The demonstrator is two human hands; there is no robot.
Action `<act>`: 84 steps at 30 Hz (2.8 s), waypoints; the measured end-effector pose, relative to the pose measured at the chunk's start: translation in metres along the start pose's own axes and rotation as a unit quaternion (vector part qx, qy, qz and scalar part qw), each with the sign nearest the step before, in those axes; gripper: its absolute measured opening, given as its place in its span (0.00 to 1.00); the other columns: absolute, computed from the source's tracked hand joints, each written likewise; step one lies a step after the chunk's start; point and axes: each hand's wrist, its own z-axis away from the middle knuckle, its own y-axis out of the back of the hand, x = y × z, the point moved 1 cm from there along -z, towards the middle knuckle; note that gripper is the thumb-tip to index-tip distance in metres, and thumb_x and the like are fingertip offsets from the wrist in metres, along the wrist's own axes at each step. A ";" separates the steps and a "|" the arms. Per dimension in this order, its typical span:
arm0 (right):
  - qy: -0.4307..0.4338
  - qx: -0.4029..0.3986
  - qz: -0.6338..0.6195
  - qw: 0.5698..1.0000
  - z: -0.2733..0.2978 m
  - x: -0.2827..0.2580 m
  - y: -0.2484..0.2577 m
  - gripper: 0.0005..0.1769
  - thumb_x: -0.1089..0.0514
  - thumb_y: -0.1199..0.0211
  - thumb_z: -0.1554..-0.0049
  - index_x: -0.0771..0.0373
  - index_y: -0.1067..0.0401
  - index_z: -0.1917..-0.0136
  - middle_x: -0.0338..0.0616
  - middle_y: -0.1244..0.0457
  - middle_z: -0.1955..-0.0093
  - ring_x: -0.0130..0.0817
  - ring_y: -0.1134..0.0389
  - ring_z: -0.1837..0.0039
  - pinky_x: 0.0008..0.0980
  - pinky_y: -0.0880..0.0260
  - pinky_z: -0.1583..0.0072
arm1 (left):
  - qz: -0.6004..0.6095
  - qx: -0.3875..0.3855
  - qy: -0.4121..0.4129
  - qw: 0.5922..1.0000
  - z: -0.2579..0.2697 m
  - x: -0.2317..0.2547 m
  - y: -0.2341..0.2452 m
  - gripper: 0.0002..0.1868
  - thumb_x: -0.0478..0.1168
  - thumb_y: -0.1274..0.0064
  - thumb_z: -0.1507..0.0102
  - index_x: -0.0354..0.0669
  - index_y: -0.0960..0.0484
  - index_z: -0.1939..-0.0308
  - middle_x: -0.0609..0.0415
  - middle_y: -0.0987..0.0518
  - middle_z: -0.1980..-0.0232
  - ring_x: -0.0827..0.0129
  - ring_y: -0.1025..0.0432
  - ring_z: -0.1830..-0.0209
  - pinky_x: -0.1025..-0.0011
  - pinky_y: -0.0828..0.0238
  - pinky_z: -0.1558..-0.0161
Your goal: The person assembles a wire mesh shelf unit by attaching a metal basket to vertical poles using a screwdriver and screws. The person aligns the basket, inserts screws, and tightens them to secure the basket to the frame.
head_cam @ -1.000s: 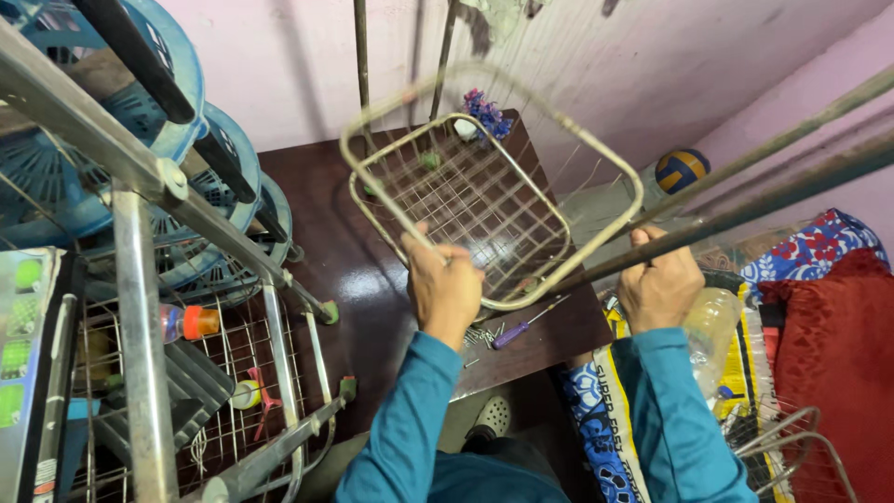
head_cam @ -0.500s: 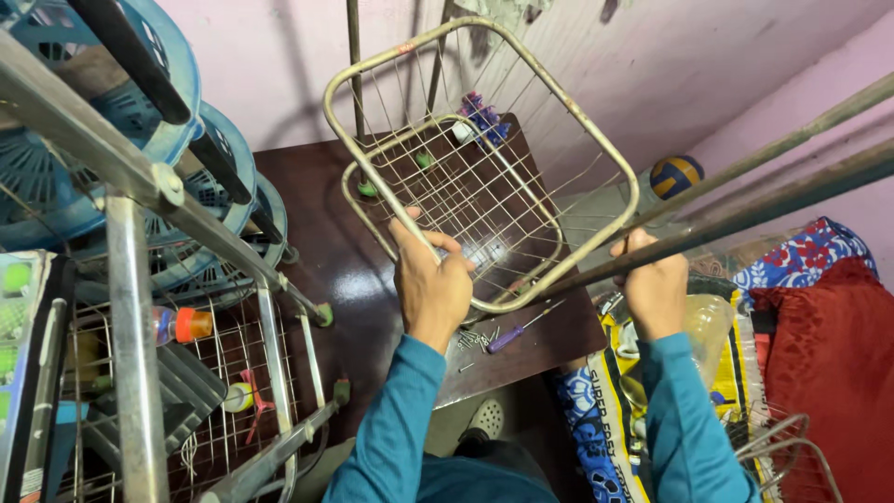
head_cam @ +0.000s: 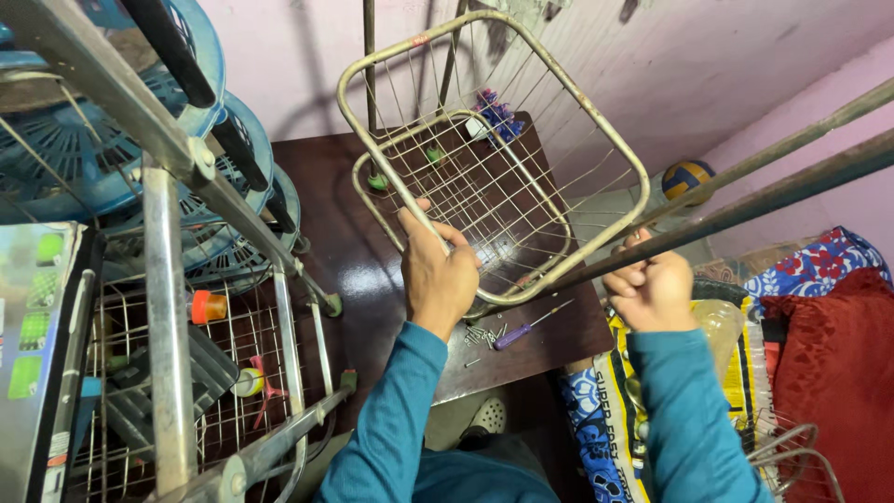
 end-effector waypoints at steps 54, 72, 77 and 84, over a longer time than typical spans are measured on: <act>0.053 0.016 0.149 0.987 0.003 -0.023 -0.010 0.10 0.54 0.45 0.35 0.61 0.31 0.56 0.38 0.39 0.68 0.24 0.43 0.70 0.25 0.47 0.69 | -0.283 0.128 -0.267 0.912 0.024 0.050 -0.025 0.37 0.40 0.44 0.43 0.33 0.35 0.30 0.35 0.28 0.37 0.43 0.36 0.36 0.55 0.42 0.33; 0.210 0.051 0.183 0.959 -0.024 0.011 -0.018 0.15 0.66 0.39 0.37 0.71 0.30 0.37 0.43 0.32 0.48 0.26 0.30 0.49 0.27 0.27 0.46 | 0.178 -0.388 0.040 0.903 -0.061 -0.060 -0.221 0.23 0.32 0.50 0.35 0.30 0.23 0.35 0.46 0.18 0.43 0.69 0.24 0.45 0.72 0.29 0.43; 0.179 -0.033 0.112 0.977 -0.045 0.001 -0.004 0.13 0.65 0.43 0.36 0.67 0.34 0.37 0.44 0.31 0.49 0.28 0.28 0.50 0.29 0.24 0.44 | 0.243 -0.333 0.122 0.903 -0.059 -0.062 -0.244 0.23 0.31 0.50 0.37 0.32 0.21 0.37 0.43 0.17 0.49 0.65 0.24 0.56 0.68 0.27 0.54; 0.127 -0.090 0.160 0.975 -0.091 -0.016 0.007 0.11 0.65 0.47 0.32 0.67 0.32 0.37 0.42 0.31 0.53 0.23 0.31 0.56 0.24 0.30 0.53 | 0.081 -0.091 0.019 0.992 -0.042 -0.028 -0.246 0.22 0.37 0.45 0.40 0.38 0.17 0.42 0.40 0.24 0.41 0.53 0.30 0.39 0.62 0.32 0.38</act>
